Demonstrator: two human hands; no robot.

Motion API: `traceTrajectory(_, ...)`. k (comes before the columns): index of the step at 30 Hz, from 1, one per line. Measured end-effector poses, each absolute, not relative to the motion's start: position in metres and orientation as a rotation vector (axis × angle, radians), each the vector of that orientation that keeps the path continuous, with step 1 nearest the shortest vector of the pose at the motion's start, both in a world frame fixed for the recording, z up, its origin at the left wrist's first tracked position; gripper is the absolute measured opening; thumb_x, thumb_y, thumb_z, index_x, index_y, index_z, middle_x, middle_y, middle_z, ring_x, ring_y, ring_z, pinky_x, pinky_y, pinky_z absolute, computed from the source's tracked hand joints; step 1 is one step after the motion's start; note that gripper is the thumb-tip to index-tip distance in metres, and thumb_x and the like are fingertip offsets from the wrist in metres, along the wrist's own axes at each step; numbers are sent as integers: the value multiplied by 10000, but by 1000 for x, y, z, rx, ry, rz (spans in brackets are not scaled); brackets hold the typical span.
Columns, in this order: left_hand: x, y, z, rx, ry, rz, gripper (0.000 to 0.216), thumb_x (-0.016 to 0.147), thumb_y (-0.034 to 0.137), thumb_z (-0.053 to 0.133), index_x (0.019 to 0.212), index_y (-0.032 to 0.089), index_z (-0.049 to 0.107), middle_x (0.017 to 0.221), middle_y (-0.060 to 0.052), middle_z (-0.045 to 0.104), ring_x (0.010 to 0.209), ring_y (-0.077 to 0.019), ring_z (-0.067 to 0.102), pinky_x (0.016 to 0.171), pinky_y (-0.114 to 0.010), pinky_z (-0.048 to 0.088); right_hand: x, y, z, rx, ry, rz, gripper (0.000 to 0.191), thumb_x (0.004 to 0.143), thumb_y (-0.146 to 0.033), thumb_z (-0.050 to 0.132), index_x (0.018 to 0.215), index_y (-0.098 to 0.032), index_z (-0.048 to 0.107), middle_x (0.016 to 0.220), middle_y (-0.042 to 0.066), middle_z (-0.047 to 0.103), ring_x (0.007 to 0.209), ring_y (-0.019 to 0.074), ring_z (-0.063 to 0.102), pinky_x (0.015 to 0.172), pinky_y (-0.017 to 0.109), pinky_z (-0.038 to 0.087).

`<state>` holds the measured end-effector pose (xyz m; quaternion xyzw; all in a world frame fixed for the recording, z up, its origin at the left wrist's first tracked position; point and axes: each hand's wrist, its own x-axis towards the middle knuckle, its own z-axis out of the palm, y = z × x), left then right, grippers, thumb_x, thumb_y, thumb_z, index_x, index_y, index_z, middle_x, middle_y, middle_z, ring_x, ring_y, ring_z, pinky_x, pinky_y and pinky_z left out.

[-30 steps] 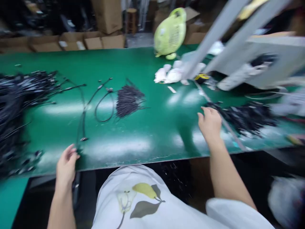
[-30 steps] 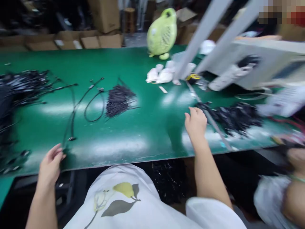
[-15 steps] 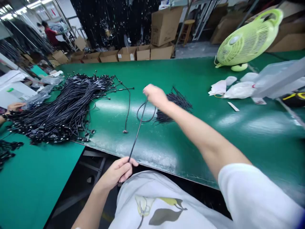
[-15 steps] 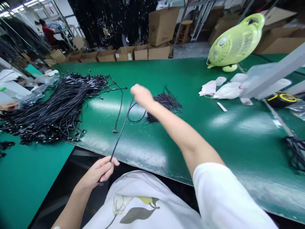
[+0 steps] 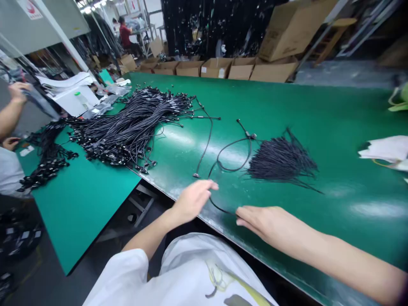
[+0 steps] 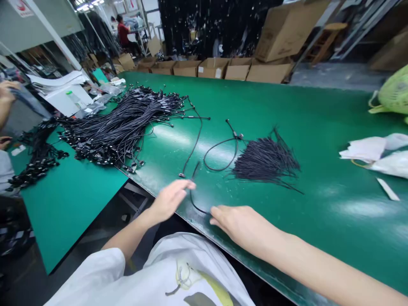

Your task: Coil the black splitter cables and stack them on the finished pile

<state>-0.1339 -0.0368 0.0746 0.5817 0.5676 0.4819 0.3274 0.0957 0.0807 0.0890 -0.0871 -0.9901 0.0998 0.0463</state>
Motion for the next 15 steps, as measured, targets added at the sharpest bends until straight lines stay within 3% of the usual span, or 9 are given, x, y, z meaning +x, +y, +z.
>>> traceTrajectory(3,-101,-26,70,1353,1032,969,388,948,461,442,1125,173,634,699,-20,576,644,-140,551,695,-293,480,97,94,116,-481,-2932,204,276,964,-403,422,820,-213,561,724,19,635,614,156,610,500,266,334)
traceTrajectory(5,-99,-22,67,1076,904,1005,392,925,461,499,1093,134,635,568,47,423,471,-79,379,503,-220,357,111,120,123,-694,-2836,117,309,930,-490,468,865,-215,592,788,46,661,695,193,624,523,284,342)
traceTrajectory(9,-127,-14,68,701,793,1179,302,836,372,655,952,94,676,522,96,258,412,-29,187,430,-173,218,159,156,99,-903,-2725,271,320,947,-471,416,916,-229,623,891,74,694,772,230,628,615,329,410)
traceTrajectory(15,-153,-14,78,584,756,1303,247,833,280,661,970,76,688,505,102,242,384,-20,168,407,-153,248,194,140,72,-1000,-2515,412,269,957,-375,390,1048,-256,613,1025,84,696,897,278,648,744,394,474)
